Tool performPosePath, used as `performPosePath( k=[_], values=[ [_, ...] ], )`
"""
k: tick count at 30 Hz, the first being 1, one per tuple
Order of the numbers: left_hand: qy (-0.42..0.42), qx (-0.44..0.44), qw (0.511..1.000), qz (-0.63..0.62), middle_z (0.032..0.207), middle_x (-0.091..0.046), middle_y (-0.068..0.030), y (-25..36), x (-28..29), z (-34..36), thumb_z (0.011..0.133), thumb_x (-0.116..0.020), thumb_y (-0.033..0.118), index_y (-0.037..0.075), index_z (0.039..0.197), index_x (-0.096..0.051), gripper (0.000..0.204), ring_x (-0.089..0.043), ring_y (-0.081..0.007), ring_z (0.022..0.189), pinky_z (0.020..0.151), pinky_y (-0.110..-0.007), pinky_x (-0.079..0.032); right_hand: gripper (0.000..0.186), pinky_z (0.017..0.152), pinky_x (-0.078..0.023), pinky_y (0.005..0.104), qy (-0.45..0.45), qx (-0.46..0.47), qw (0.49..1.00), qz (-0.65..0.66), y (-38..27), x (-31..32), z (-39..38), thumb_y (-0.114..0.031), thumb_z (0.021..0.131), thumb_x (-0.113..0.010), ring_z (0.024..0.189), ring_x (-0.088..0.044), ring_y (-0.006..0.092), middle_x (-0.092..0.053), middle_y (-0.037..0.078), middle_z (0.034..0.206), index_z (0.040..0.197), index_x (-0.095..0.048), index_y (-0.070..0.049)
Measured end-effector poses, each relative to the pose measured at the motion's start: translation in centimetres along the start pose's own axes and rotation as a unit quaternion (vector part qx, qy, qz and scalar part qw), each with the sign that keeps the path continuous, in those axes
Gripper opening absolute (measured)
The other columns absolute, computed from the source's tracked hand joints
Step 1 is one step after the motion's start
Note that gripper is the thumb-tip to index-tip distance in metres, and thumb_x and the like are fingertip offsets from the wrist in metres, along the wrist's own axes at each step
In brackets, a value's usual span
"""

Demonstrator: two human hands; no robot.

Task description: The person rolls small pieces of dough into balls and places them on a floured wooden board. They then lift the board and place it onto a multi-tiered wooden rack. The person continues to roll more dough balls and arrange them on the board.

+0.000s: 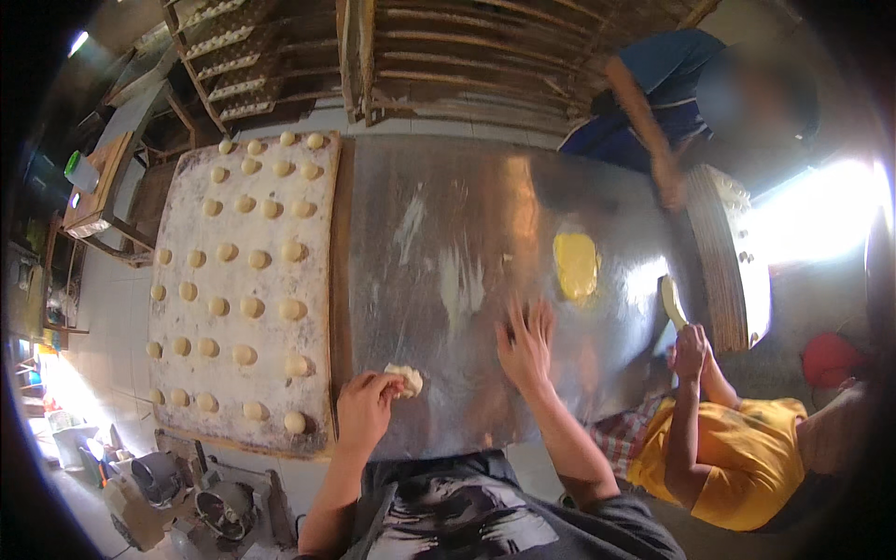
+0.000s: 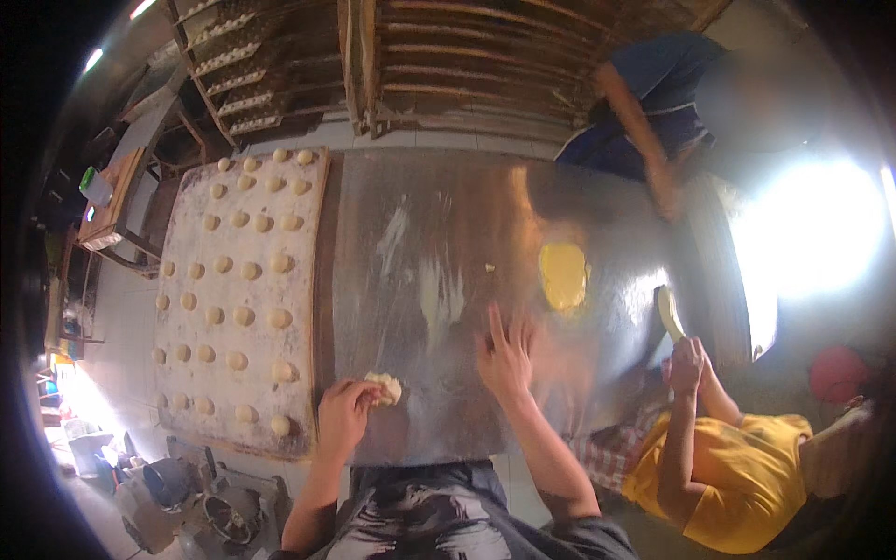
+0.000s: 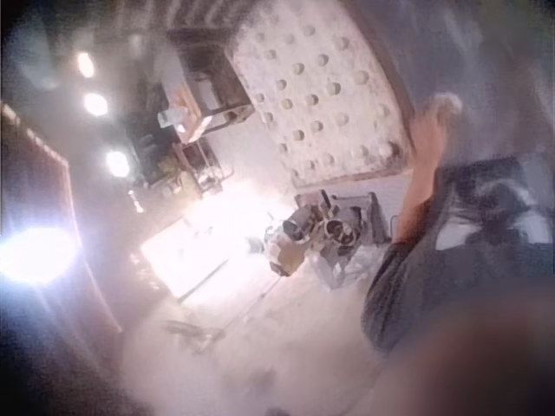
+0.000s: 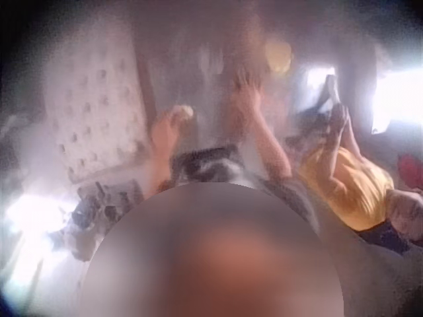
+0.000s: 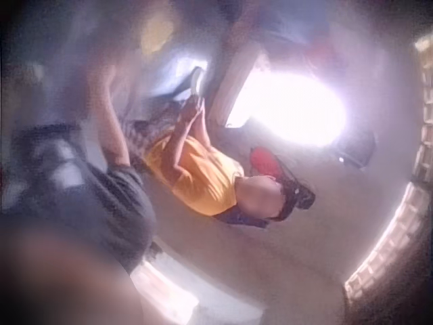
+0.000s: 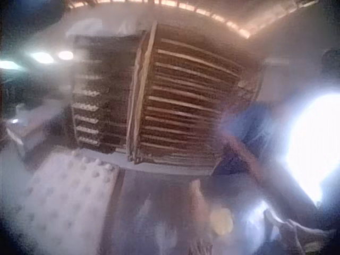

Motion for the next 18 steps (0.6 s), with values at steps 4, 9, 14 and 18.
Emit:
performPosePath(
  k=[4, 9, 14, 18],
  values=[
    [-0.012, 0.049, 0.998, 0.03, 0.093, -0.062, -0.0114, 1.8, 0.7, -0.2, 0.094, -0.072, 0.015, 0.012, 0.109, -0.068, 0.016, -0.064, -0.0277, 0.075, 0.066, -0.041, -0.051, 0.066, 0.124, -0.021, 0.0556, -0.101, 0.095, 0.986, 0.089, -2.8, -2.9, -0.7, -0.026, 0.099, -0.057, 0.151, -0.03, 0.0407, -0.034, 0.025, 0.161, 0.159, -0.034, -0.01],
    [0.081, 0.118, 0.988, -0.064, 0.096, -0.06, -0.0137, 2.8, 1.6, -0.9, 0.098, -0.065, 0.008, 0.009, 0.111, -0.069, 0.014, -0.063, -0.026, 0.071, 0.064, -0.037, -0.052, 0.067, 0.125, -0.02, 0.0531, -0.048, -0.013, 0.995, 0.09, 0.5, -1.8, 1.4, -0.028, 0.1, -0.056, 0.151, -0.031, 0.0412, -0.031, 0.027, 0.162, 0.158, -0.033, -0.003],
    [0.058, 0.113, 0.99, -0.066, 0.094, -0.062, -0.0127, 2.0, 2.4, -2.5, 0.097, -0.064, 0.006, 0.005, 0.103, -0.071, 0.01, -0.063, -0.0245, 0.071, 0.066, -0.035, -0.053, 0.065, 0.121, -0.027, 0.0513, -0.104, 0.157, 0.975, 0.115, -0.7, -3.7, -1.9, -0.027, 0.098, -0.059, 0.145, -0.037, 0.0433, -0.042, 0.026, 0.156, 0.154, -0.039, 0.001],
    [0.072, 0.133, 0.985, -0.086, 0.086, -0.062, -0.01, 1.1, 2.9, -3.1, 0.093, -0.065, 0.003, 0.008, 0.101, -0.074, 0.013, -0.061, -0.0221, 0.069, 0.061, -0.033, -0.05, 0.065, 0.124, -0.023, 0.0496, -0.035, 0.032, 0.995, 0.083, 1.6, -2.8, 1.9, -0.029, 0.101, -0.056, 0.15, -0.031, 0.0404, -0.041, 0.025, 0.157, 0.155, -0.037, 0.0]
  ],
)
Point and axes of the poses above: each hand's wrist, its own z-axis towards the middle knuckle, its own x-axis out of the back of the hand, y = z × x, the point moved 1 cm from there along z, towards the middle knuckle
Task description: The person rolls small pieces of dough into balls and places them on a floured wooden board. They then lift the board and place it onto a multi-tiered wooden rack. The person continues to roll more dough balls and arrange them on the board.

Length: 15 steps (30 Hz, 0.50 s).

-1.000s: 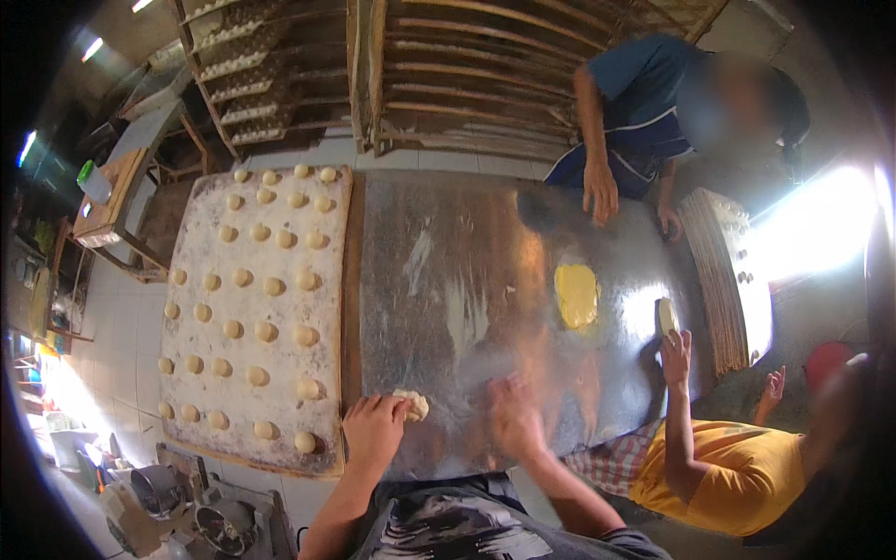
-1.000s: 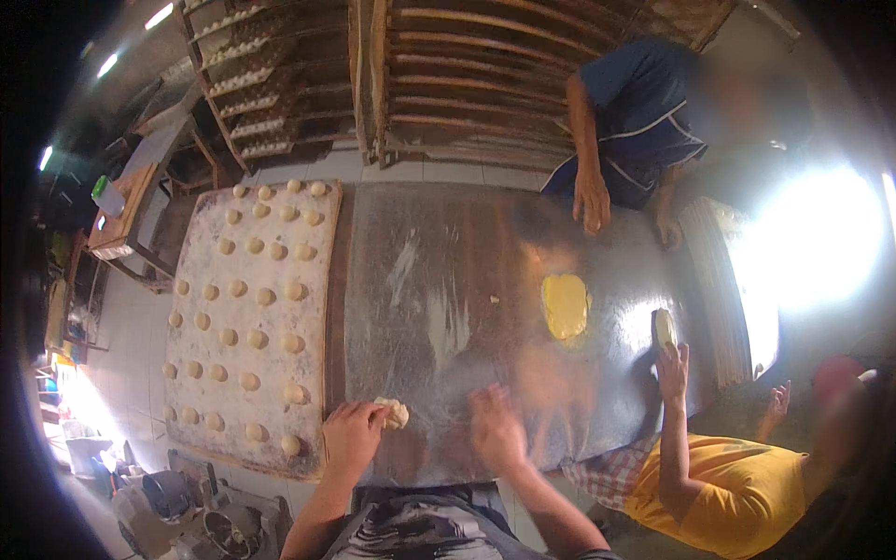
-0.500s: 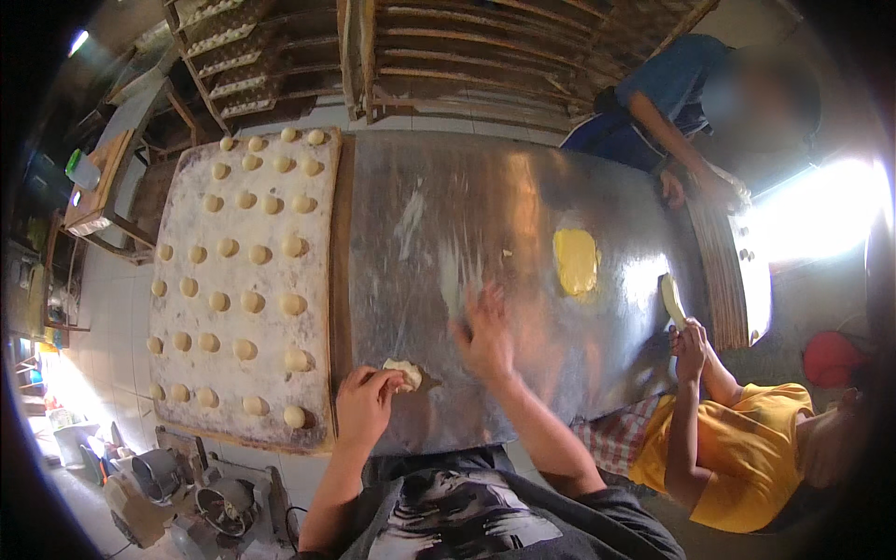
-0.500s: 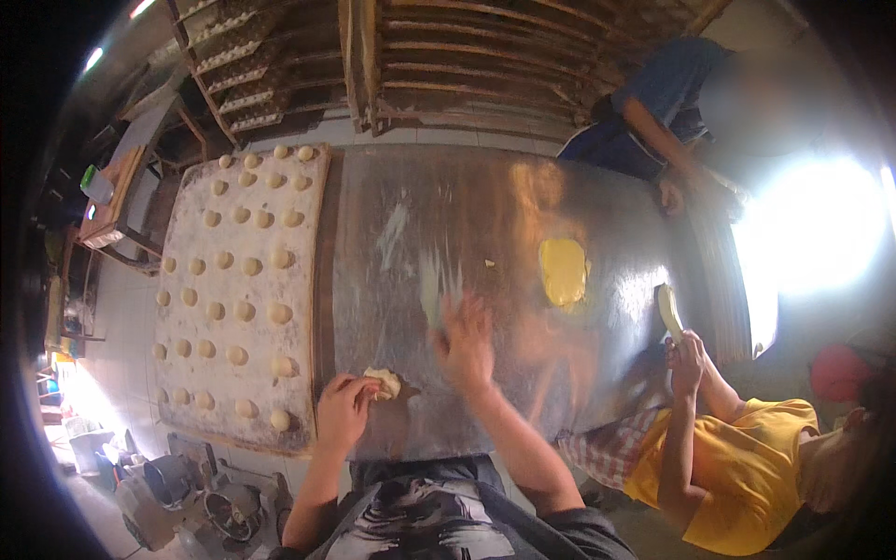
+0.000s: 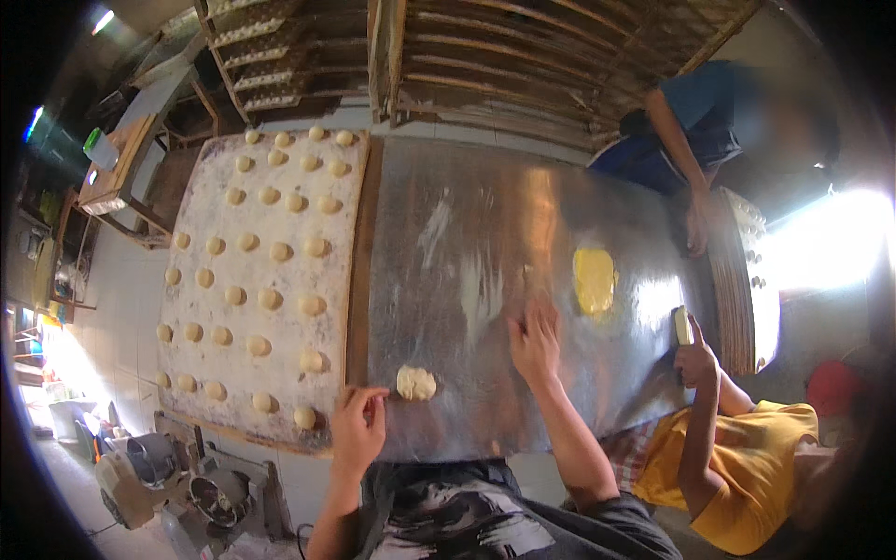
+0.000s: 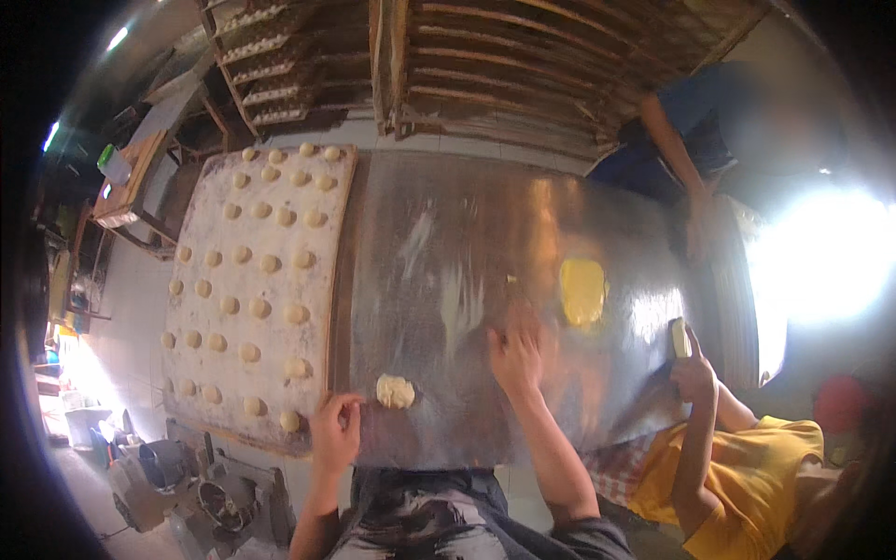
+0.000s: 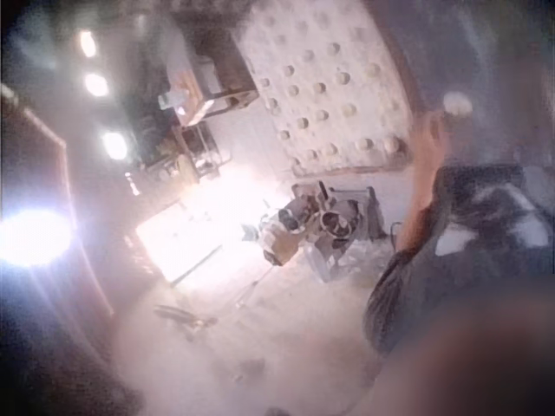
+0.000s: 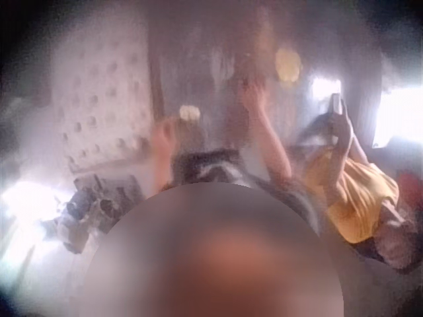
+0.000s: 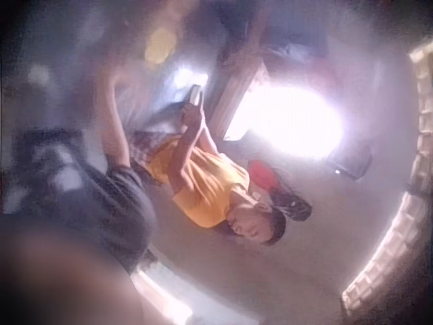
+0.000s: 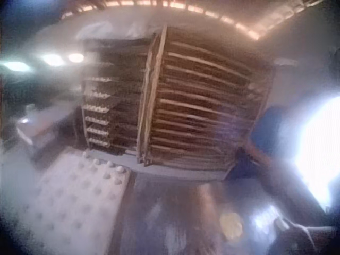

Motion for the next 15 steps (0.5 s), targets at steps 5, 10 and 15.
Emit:
performPosePath(
  k=[5, 10, 15],
  values=[
    [-0.02, -0.008, 0.999, -0.04, 0.084, -0.063, -0.009, 2.8, 1.9, 0.8, 0.091, -0.067, 0.003, 0.008, 0.099, -0.073, 0.012, -0.06, -0.0217, 0.066, 0.057, -0.032, -0.048, 0.062, 0.117, -0.033, 0.0497, 0.097, 0.056, 0.994, -0.008, -1.9, 0.1, -0.7, -0.032, 0.102, -0.057, 0.141, -0.043, 0.0403, -0.051, 0.024, 0.148, 0.152, -0.04, 0.0],
    [-0.024, 0.016, 0.999, -0.04, 0.083, -0.066, -0.0123, 2.5, 2.7, 0.7, 0.092, -0.067, 0.008, 0.01, 0.111, -0.071, 0.02, -0.064, -0.0278, 0.066, 0.061, -0.036, -0.053, 0.045, 0.093, -0.051, 0.0504, -0.001, -0.169, 0.977, 0.131, -2.5, 5.8, -3.2, -0.033, 0.098, -0.063, 0.111, -0.066, 0.0431, -0.071, 0.022, 0.113, 0.133, -0.058, -0.005],
    [-0.206, 0.035, 0.968, 0.142, 0.1, -0.073, -0.0196, 3.6, 0.9, 2.8, 0.096, -0.062, 0.026, 0.011, 0.127, -0.062, 0.035, -0.073, -0.0361, 0.082, 0.07, -0.049, -0.058, 0.033, 0.081, -0.055, 0.0446, -0.078, -0.112, 0.99, 0.025, -5.5, 2.6, 0.3, -0.025, 0.094, -0.068, 0.097, -0.07, 0.0426, -0.072, 0.023, 0.102, 0.123, -0.063, -0.009]
  ],
)
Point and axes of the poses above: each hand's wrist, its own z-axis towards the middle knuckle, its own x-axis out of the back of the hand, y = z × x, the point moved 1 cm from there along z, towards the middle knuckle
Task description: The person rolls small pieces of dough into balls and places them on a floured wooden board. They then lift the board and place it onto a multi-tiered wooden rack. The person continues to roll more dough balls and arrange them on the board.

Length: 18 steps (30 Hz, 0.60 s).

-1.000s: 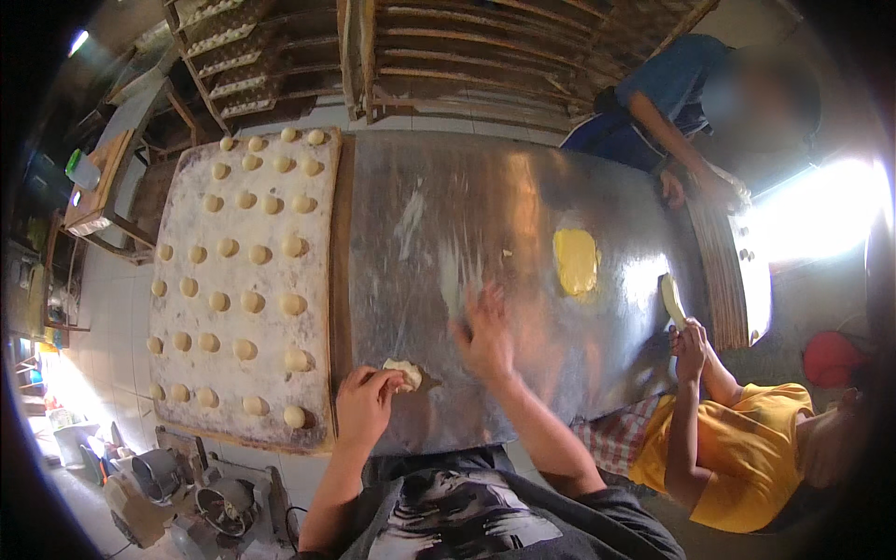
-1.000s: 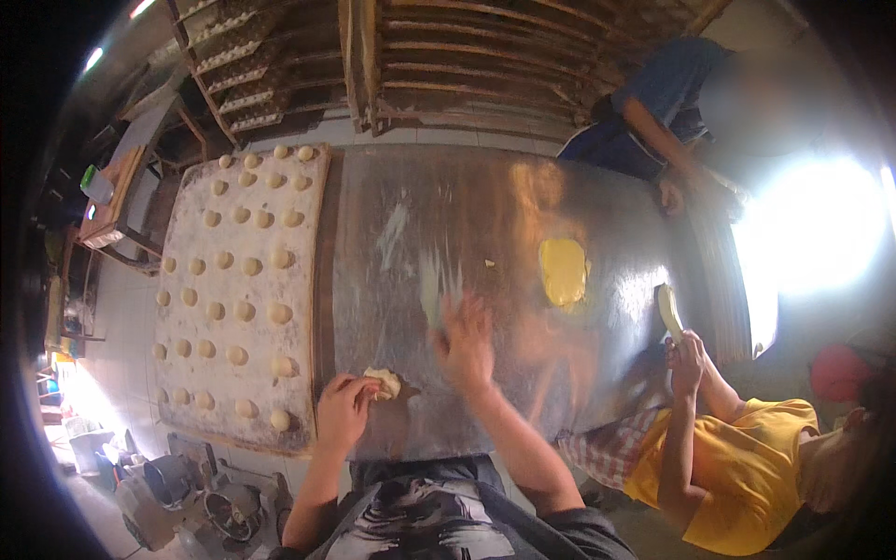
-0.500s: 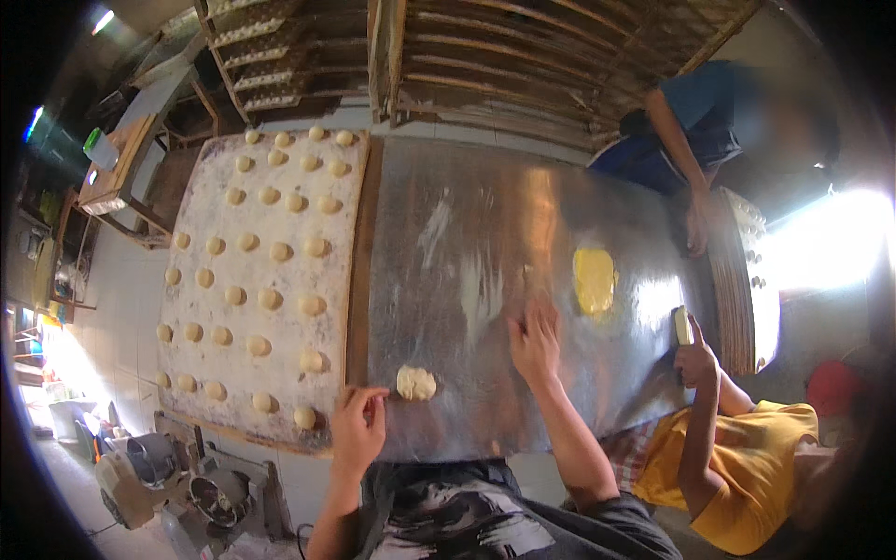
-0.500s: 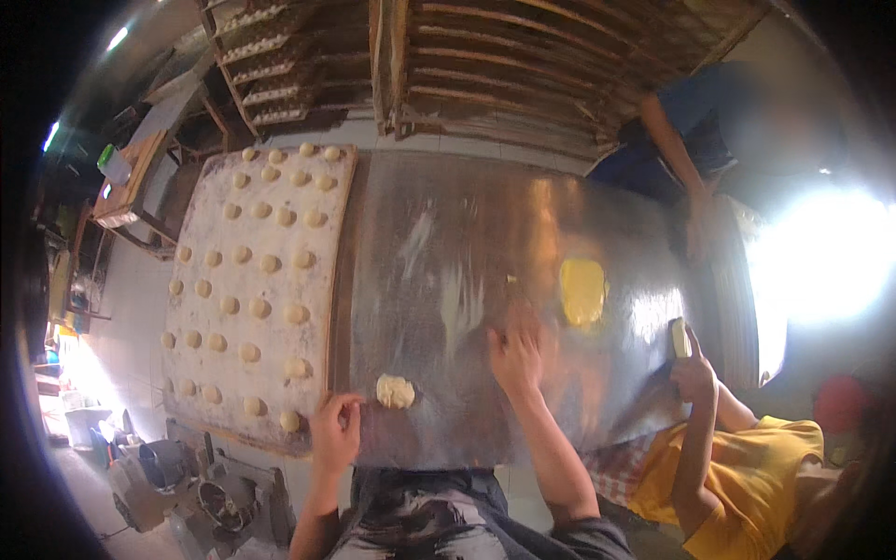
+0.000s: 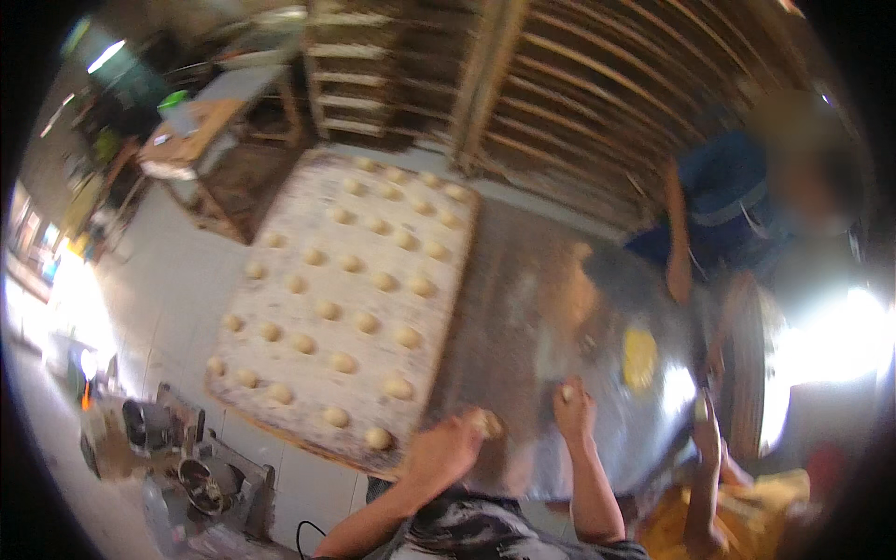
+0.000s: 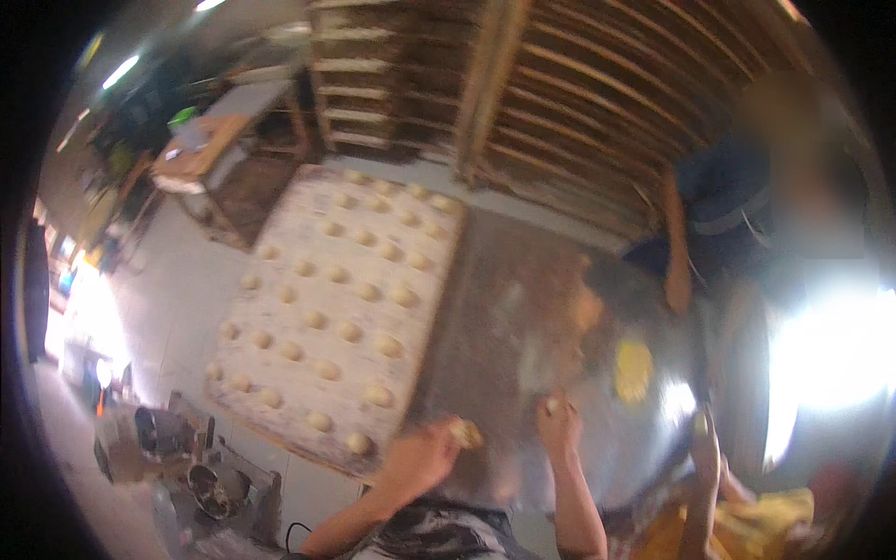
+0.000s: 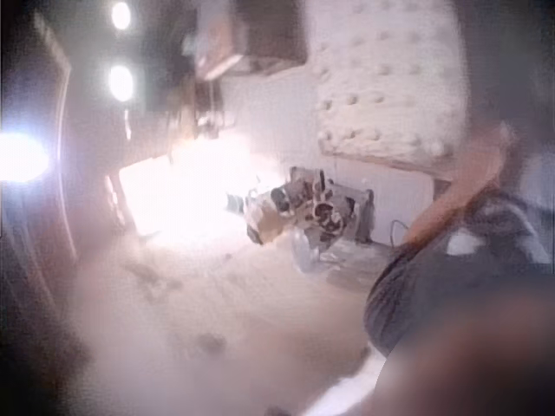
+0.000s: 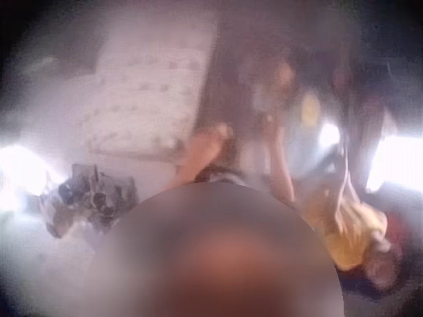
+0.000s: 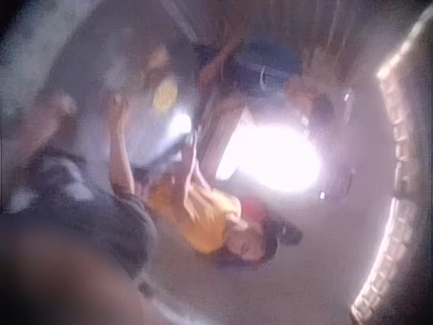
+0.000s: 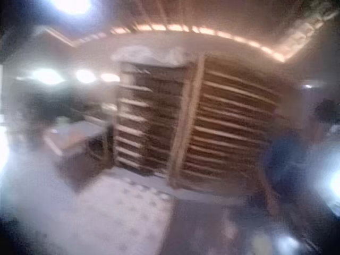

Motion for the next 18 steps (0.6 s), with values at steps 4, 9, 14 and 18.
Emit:
performPosePath(
  k=[4, 9, 14, 18],
  values=[
    [0.048, -0.073, 0.995, 0.053, 0.103, -0.067, -0.0175, -1.4, -5.6, 0.9, 0.096, -0.064, 0.037, 0.015, 0.132, -0.054, 0.043, -0.072, -0.0384, 0.084, 0.057, -0.045, -0.058, 0.024, 0.075, -0.056, 0.0421, 0.021, 0.237, 0.965, 0.11, -13.9, 0.7, 5.9, -0.019, 0.092, -0.07, 0.089, -0.072, 0.0377, -0.072, 0.021, 0.1, 0.112, -0.068, -0.006],
    [0.115, -0.116, 0.981, 0.101, 0.105, -0.062, -0.0177, -2.7, -8.0, 0.8, 0.097, -0.061, 0.032, 0.013, 0.132, -0.053, 0.04, -0.071, -0.0335, 0.08, 0.052, -0.042, -0.057, 0.017, 0.064, -0.05, 0.0308, 0.121, 0.484, 0.804, 0.323, -44.3, 5.3, 10.8, -0.014, 0.092, -0.071, 0.066, -0.059, 0.0148, -0.069, 0.01, 0.082, 0.107, -0.072, -0.007],
    [0.122, -0.187, 0.974, 0.038, 0.104, -0.062, -0.0178, -1.9, -4.4, 2.1, 0.097, -0.06, 0.027, 0.01, 0.13, -0.054, 0.038, -0.071, -0.0338, 0.081, 0.055, -0.044, -0.059, 0.044, 0.09, -0.054, 0.0463, 0.018, 0.468, 0.876, 0.118, -53.2, -7.9, 19.7, -0.044, 0.096, -0.064, 0.103, -0.07, 0.0388, -0.074, 0.017, 0.11, 0.124, -0.068, -0.01],
    [0.085, -0.167, 0.982, -0.027, 0.108, -0.06, -0.0179, -4.1, -3.5, 1.1, 0.096, -0.059, 0.024, 0.008, 0.131, -0.054, 0.038, -0.07, -0.0353, 0.086, 0.059, -0.044, -0.06, 0.083, 0.095, -0.05, 0.0457, -0.09, 0.306, 0.902, 0.292, -43.0, -15.3, 16.1, -0.056, 0.097, -0.059, 0.108, -0.067, 0.0405, -0.069, 0.031, 0.115, 0.157, -0.036, -0.005]
  ],
)
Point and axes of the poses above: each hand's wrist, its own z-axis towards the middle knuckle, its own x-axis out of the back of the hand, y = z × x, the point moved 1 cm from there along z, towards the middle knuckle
